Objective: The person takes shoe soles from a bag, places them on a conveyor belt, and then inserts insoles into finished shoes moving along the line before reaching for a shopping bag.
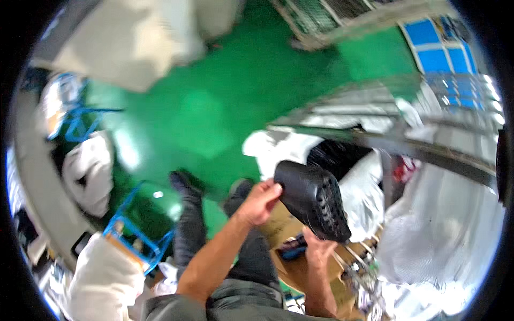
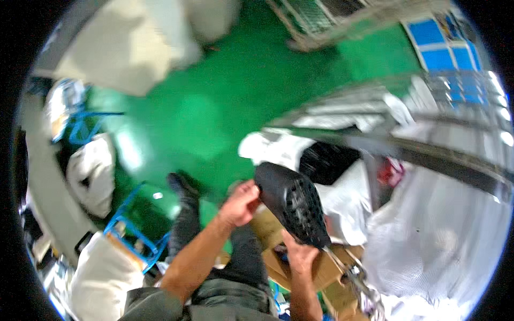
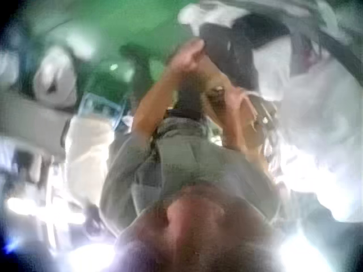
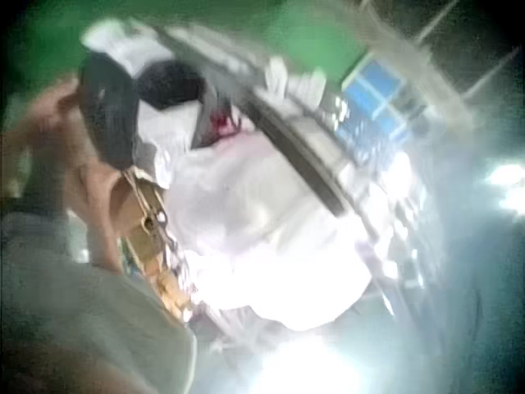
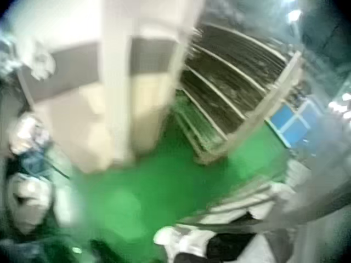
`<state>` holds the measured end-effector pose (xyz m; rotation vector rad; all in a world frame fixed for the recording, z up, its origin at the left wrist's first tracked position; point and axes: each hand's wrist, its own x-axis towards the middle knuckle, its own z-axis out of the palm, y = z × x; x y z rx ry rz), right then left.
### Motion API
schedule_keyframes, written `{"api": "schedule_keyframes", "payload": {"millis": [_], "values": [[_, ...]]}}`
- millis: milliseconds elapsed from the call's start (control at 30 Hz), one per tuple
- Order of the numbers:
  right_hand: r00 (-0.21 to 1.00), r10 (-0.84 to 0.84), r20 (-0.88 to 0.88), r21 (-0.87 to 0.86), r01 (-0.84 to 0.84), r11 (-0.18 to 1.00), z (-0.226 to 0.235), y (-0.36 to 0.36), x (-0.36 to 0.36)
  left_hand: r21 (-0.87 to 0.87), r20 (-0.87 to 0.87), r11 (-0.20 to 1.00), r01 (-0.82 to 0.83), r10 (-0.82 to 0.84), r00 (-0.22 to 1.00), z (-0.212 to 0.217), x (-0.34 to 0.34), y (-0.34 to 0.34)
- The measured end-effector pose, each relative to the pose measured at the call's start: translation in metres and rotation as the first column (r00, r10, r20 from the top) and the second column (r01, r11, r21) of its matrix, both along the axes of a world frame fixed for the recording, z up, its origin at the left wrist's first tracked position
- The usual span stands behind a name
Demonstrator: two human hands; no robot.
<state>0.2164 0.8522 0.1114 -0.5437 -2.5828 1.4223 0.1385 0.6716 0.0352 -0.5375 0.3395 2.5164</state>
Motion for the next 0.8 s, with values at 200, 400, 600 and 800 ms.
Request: {"api": "schedule_keyframes", "payload": {"millis": [200, 400, 600, 800], "values": [[0.902, 0.422, 0.090, -0.245, -0.391, 0.887, 0.063, -0.136, -0.019, 0.001, 0.050, 0.973, -0.231, 0.231, 0.972, 0.054, 0.065, -0.149], [0.667, 0.715, -0.210, -0.275, -0.742, 0.612, 0.129, -0.308, -0.062, -0.068, -0.137, 0.830, -0.553, 0.542, 0.829, 0.110, 0.082, -0.295], [0.393, 0.885, -0.249, -0.252, -0.909, 0.332, 0.166, -0.451, -0.101, -0.046, -0.200, 0.610, -0.791, 0.770, 0.605, 0.141, 0.087, -0.413], [0.052, 0.959, -0.278, -0.033, -0.998, 0.044, 0.193, -0.584, -0.119, -0.084, -0.156, 0.281, -0.956, 0.944, 0.291, 0.168, 0.105, -0.498]]}}
